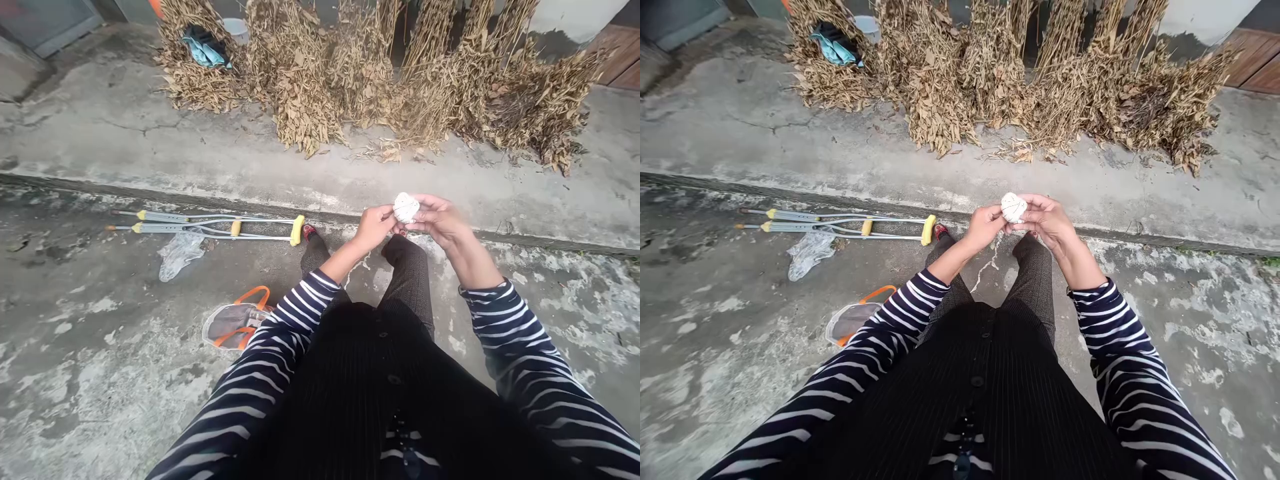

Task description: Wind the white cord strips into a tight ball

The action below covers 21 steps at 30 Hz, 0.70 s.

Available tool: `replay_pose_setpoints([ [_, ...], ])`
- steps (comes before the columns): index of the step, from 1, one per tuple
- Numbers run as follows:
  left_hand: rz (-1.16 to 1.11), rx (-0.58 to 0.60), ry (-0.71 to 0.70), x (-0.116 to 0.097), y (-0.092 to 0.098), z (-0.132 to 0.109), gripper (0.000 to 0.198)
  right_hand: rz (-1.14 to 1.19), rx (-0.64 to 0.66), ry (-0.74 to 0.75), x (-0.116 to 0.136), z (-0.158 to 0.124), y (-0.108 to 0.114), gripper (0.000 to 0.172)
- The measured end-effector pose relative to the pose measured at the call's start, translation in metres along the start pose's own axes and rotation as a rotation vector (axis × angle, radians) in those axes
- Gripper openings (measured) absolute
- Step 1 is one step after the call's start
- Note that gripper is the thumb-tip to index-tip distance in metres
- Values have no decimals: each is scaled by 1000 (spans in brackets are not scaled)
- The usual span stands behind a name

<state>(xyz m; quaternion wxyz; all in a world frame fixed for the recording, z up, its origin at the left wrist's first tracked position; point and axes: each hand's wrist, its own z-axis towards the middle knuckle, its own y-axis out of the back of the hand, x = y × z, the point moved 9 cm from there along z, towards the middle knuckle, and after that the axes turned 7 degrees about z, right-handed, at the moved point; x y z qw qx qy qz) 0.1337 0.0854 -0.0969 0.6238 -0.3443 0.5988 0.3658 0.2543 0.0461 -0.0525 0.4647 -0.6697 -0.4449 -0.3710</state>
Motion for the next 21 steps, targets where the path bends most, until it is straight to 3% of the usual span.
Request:
replay_pose_setpoints([
  [6, -167, 172, 92, -2, 0, -10, 25, -2, -25, 73, 13, 5, 7, 39],
  [14, -21, 121, 280, 30, 12, -8, 26, -72, -43, 204, 55, 3, 17, 35],
  [17, 26, 128, 262, 31, 10, -2, 23, -117, -41, 234, 70, 1, 16, 34],
  [21, -9, 205, 205, 39, 6, -4, 26, -115, -132, 317, 110, -2, 29, 37],
])
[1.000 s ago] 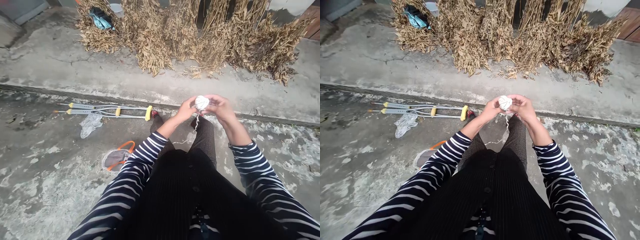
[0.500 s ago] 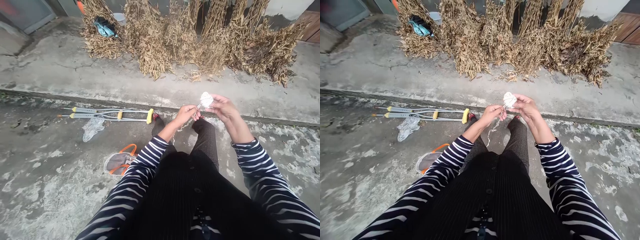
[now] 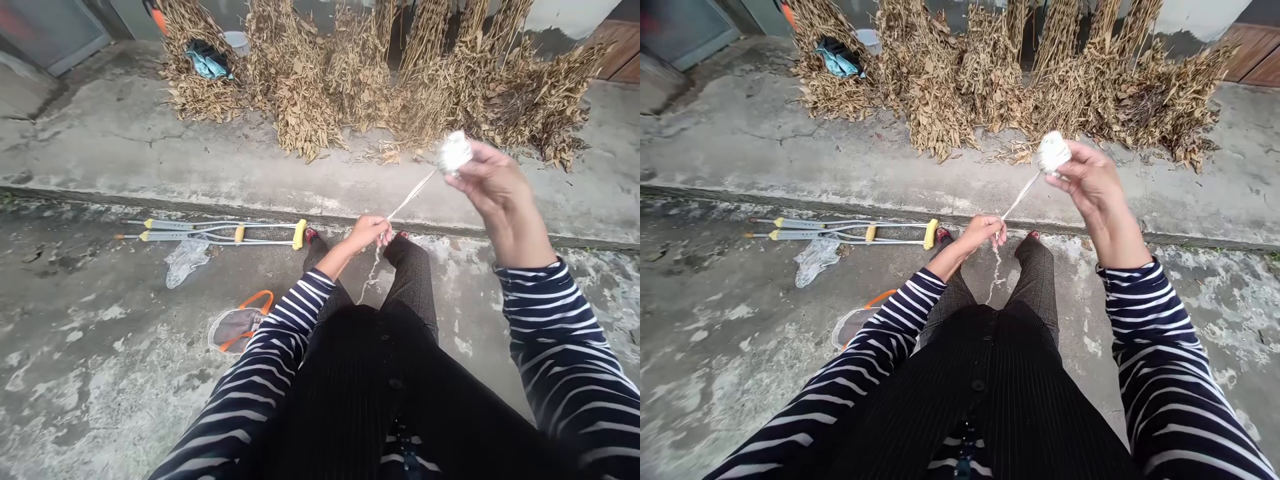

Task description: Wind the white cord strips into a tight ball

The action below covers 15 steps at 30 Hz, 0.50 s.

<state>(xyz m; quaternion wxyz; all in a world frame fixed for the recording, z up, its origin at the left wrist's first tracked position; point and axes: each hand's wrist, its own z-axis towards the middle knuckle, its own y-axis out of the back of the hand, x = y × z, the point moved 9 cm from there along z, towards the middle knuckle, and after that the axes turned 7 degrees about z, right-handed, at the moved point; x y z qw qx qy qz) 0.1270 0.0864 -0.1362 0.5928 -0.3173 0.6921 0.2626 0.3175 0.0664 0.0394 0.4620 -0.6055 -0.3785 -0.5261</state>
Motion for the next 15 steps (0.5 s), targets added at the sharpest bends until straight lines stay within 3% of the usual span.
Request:
replay_pose_setpoints([
  [3, -46, 47, -17, 20, 2, -9, 30, 23, -60, 104, 34, 17, 23, 36],
  [6, -54, 60, 2, 45, 7, -21, 36, -51, -9, 221, 65, 40, 42, 31],
  [11, 182, -20, 230, 93, 34, -34, 33, -162, -97, 405, 125, 67, 77, 28],
  [13, 280, -95, 272, 98, 54, -33, 28, -200, -112, 481, 147, 61, 74, 24],
  [15, 358, -201, 272, 90, 74, -27, 17, -241, -83, 499, 151, 47, 56, 22],
])
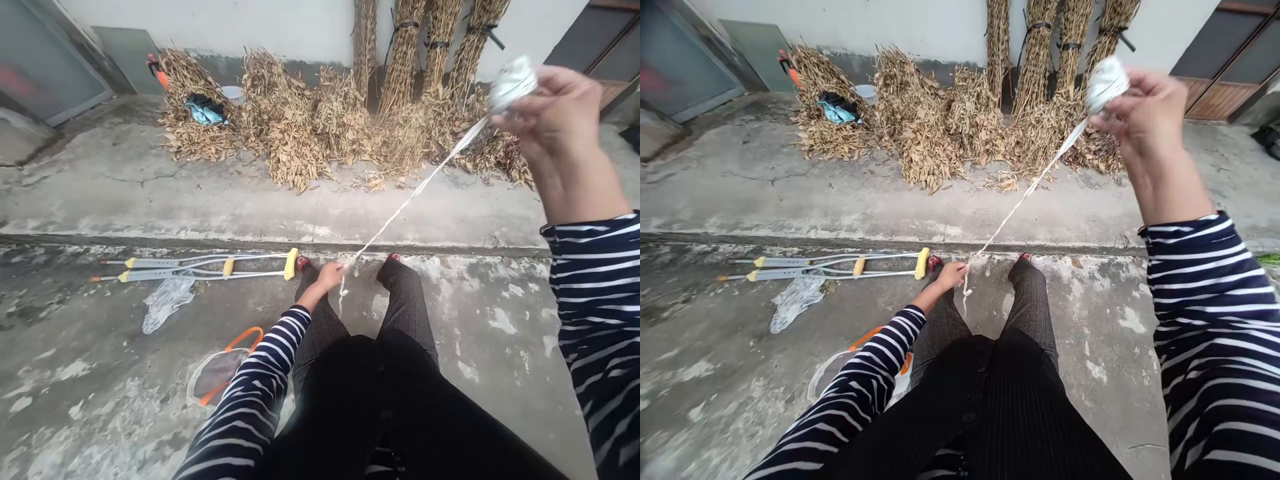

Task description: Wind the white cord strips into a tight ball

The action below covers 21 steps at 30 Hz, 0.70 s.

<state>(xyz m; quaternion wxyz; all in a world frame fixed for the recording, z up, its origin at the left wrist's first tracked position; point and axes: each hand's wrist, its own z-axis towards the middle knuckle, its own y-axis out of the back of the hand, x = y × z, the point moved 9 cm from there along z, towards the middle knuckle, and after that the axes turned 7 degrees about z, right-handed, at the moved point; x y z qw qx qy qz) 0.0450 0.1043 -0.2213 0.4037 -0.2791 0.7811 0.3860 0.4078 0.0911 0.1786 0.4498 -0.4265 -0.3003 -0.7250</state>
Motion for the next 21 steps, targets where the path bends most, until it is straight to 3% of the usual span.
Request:
replay_pose_setpoints([
  [2, 49, -112, -2, -17, 16, 7, 11, -23, 107, -92, -8, -24, -32, 26],
  [4, 46, -177, -61, -51, 20, 12, 35, -36, 212, -269, -37, -57, -68, 29],
  [8, -258, -178, -420, -146, 3, 6, 56, 110, 350, -500, -101, -117, -129, 32],
  [10, -438, -160, -436, -166, -9, 2, 48, 174, 354, -567, -124, -134, -144, 37],
  [13, -570, -89, -313, -159, -32, -6, 8, 200, 338, -560, -142, -145, -151, 43],
  [17, -610, 31, -208, -122, -53, -28, 16, 41, 256, -428, -165, -157, -138, 39],
  [21, -548, 160, -97, -85, -59, -53, 18, -279, 168, -167, -187, -181, -125, 29],
])
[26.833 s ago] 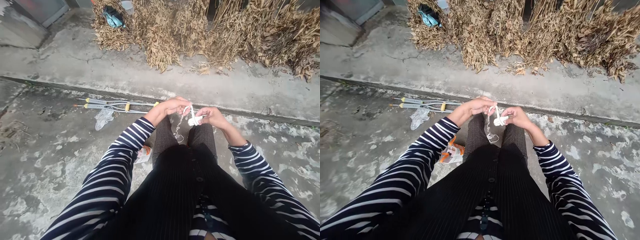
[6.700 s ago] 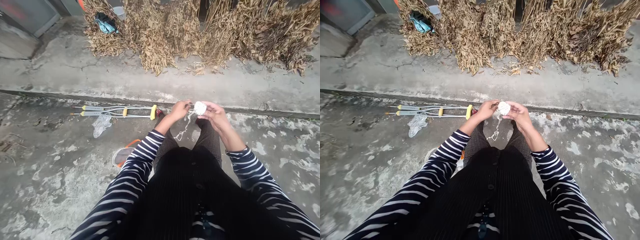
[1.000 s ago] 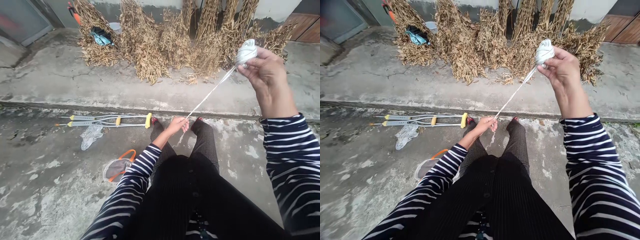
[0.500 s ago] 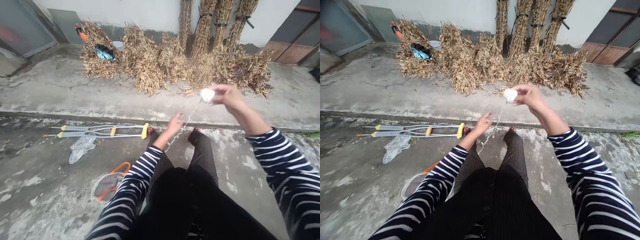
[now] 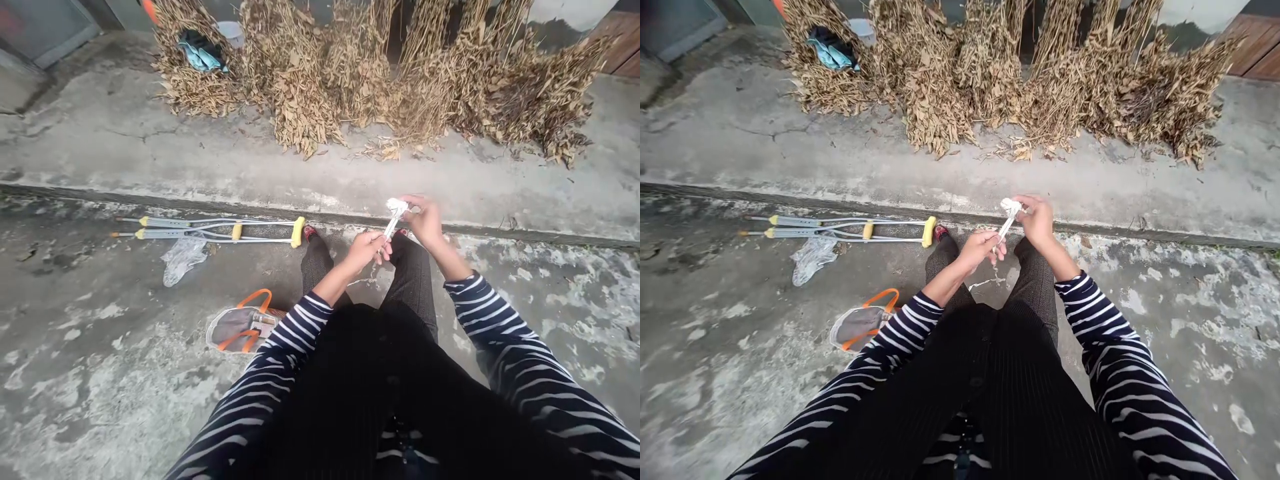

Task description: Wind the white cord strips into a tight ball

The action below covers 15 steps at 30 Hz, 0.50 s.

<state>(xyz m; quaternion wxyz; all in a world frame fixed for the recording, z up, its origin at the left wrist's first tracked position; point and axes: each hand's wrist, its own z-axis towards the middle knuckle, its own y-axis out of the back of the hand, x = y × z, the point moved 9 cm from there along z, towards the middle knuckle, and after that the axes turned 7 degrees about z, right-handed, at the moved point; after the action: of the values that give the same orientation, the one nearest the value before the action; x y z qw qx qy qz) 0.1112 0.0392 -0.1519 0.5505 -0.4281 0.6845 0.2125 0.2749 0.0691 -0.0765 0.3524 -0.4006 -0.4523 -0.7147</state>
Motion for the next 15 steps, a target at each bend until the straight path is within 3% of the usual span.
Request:
replay_pose_setpoints([
  [3, 43, 80, 45, 1, 6, -19, 19, -195, 41, 177, -11, -21, -16, 31],
  [8, 43, 183, 0, -31, 10, -29, 26, -326, 210, 357, -16, -52, -48, 36],
  [11, -68, 56, -11, -47, 29, -16, 24, -298, 230, 338, -17, -64, -53, 32],
  [15, -285, -144, 36, -52, 52, 2, 12, -139, 321, 308, -8, -78, -55, 31],
])
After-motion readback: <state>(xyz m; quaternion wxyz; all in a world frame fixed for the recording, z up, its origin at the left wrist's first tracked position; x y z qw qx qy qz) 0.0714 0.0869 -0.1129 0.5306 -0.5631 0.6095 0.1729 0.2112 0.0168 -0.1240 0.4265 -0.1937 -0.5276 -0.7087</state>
